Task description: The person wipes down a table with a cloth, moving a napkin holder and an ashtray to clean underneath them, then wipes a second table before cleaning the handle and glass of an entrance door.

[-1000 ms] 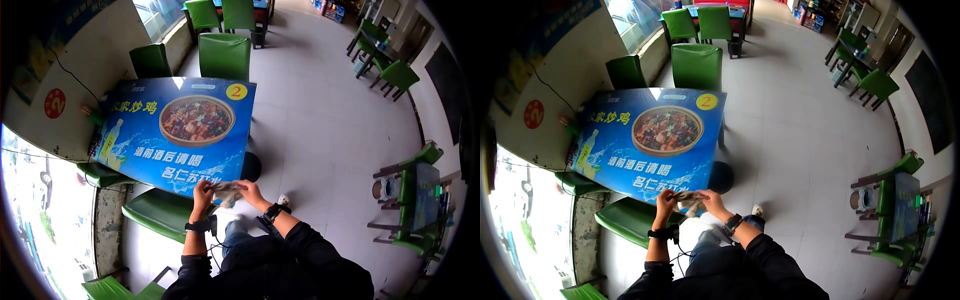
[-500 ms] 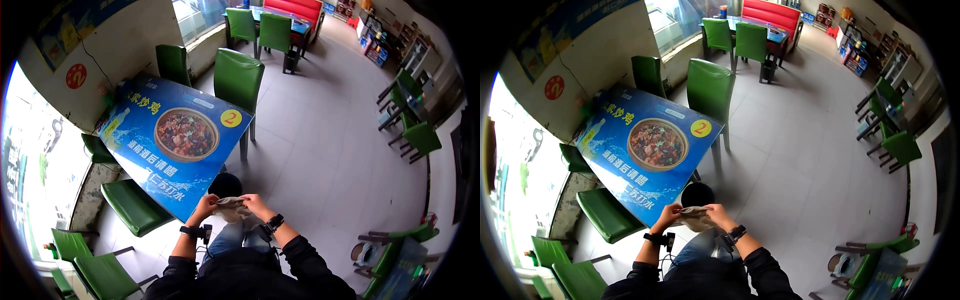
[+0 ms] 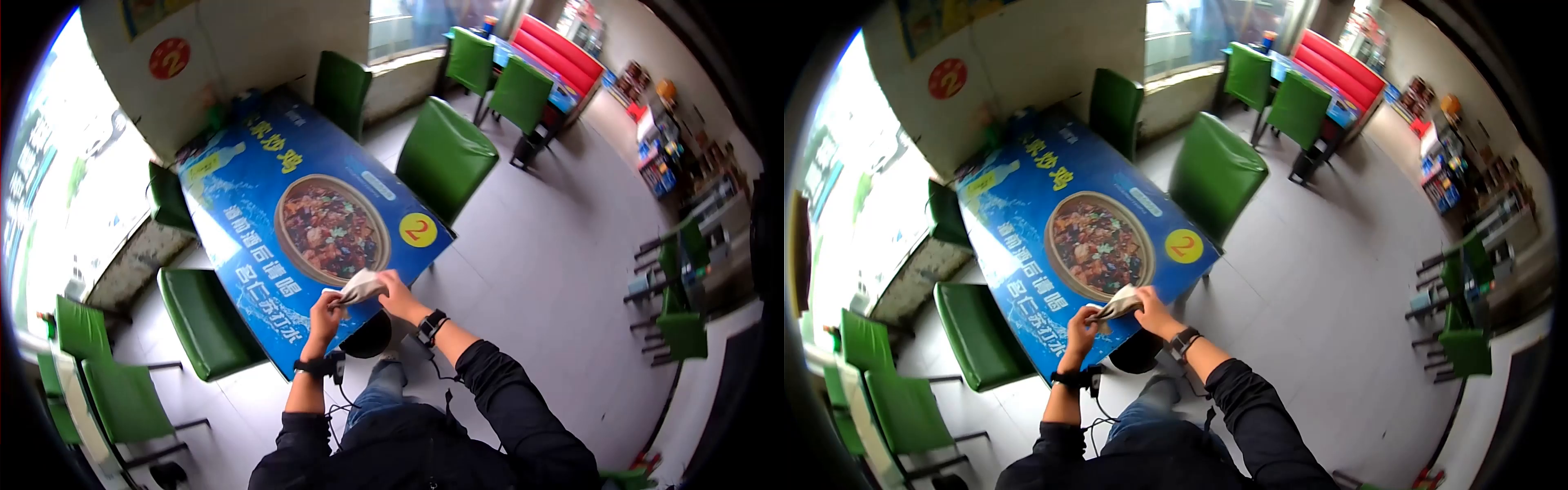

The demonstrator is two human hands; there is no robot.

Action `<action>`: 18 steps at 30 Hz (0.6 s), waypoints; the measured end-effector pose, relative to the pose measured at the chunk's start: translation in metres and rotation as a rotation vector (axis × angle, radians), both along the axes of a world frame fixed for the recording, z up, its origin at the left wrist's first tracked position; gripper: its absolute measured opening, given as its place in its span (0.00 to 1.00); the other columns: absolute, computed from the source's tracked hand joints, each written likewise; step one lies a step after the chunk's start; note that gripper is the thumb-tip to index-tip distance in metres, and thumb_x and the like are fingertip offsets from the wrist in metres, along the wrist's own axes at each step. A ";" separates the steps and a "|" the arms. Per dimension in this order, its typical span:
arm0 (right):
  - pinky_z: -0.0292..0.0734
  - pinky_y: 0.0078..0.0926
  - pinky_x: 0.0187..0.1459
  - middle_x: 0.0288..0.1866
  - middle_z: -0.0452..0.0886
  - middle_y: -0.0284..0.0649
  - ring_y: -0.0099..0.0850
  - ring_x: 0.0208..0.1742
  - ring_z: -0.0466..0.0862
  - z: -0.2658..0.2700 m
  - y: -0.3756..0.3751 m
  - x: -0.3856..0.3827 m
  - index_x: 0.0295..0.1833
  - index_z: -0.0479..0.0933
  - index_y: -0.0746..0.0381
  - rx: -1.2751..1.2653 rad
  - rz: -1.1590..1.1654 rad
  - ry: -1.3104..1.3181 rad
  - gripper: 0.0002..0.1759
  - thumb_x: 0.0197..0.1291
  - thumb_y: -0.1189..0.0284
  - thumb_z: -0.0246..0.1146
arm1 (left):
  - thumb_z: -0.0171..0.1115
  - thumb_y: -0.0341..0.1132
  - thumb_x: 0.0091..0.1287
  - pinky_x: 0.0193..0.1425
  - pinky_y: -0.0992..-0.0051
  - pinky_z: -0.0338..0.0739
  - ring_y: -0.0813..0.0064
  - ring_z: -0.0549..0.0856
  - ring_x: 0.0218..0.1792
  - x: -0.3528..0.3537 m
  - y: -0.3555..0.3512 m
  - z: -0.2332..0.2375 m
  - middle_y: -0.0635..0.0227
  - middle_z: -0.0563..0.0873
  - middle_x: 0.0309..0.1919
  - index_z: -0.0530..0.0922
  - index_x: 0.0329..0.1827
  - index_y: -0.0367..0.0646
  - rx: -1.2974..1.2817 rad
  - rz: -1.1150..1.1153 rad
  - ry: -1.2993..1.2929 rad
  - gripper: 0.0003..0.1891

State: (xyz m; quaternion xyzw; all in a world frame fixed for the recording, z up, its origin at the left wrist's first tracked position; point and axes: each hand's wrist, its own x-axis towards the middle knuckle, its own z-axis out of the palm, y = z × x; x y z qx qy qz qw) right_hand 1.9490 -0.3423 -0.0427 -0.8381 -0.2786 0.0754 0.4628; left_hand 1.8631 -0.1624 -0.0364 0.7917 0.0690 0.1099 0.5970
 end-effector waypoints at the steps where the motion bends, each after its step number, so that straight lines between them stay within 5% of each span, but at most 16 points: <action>1: 0.58 0.30 0.55 0.52 0.60 0.50 0.45 0.54 0.62 -0.006 0.001 0.009 0.54 0.57 0.69 -0.001 -0.001 -0.085 0.31 0.37 0.78 0.55 | 0.48 0.18 0.43 0.46 0.75 0.69 0.64 0.77 0.39 0.007 0.001 -0.019 0.60 0.77 0.35 0.73 0.36 0.38 0.103 0.021 0.015 0.15; 4: 0.56 0.33 0.56 0.53 0.60 0.51 0.47 0.55 0.60 -0.012 -0.009 0.034 0.56 0.54 0.68 -0.241 0.081 -0.143 0.34 0.37 0.78 0.56 | 0.52 0.21 0.41 0.57 0.67 0.60 0.54 0.65 0.53 0.009 -0.007 -0.052 0.54 0.67 0.51 0.69 0.47 0.42 0.318 -0.155 0.100 0.25; 7: 0.54 0.37 0.57 0.53 0.60 0.50 0.46 0.56 0.59 -0.012 -0.014 0.035 0.56 0.56 0.65 -0.407 0.134 -0.081 0.32 0.39 0.78 0.53 | 0.53 0.23 0.41 0.58 0.66 0.59 0.52 0.63 0.55 0.005 -0.021 -0.065 0.51 0.64 0.53 0.67 0.50 0.42 0.377 -0.193 0.159 0.27; 12: 0.47 0.41 0.60 0.56 0.60 0.47 0.42 0.61 0.55 -0.050 -0.018 0.015 0.58 0.56 0.59 -0.693 0.344 -0.398 0.33 0.40 0.76 0.53 | 0.53 0.26 0.40 0.59 0.57 0.53 0.51 0.56 0.60 0.003 -0.045 -0.075 0.51 0.57 0.58 0.63 0.55 0.44 0.481 -0.267 0.304 0.31; 18: 0.46 0.44 0.60 0.57 0.59 0.47 0.42 0.62 0.54 -0.057 -0.026 0.032 0.60 0.56 0.54 -0.731 0.455 -0.499 0.35 0.42 0.67 0.58 | 0.53 0.30 0.45 0.60 0.51 0.47 0.49 0.49 0.62 0.015 -0.069 -0.071 0.53 0.53 0.61 0.62 0.57 0.48 0.831 -0.222 0.361 0.30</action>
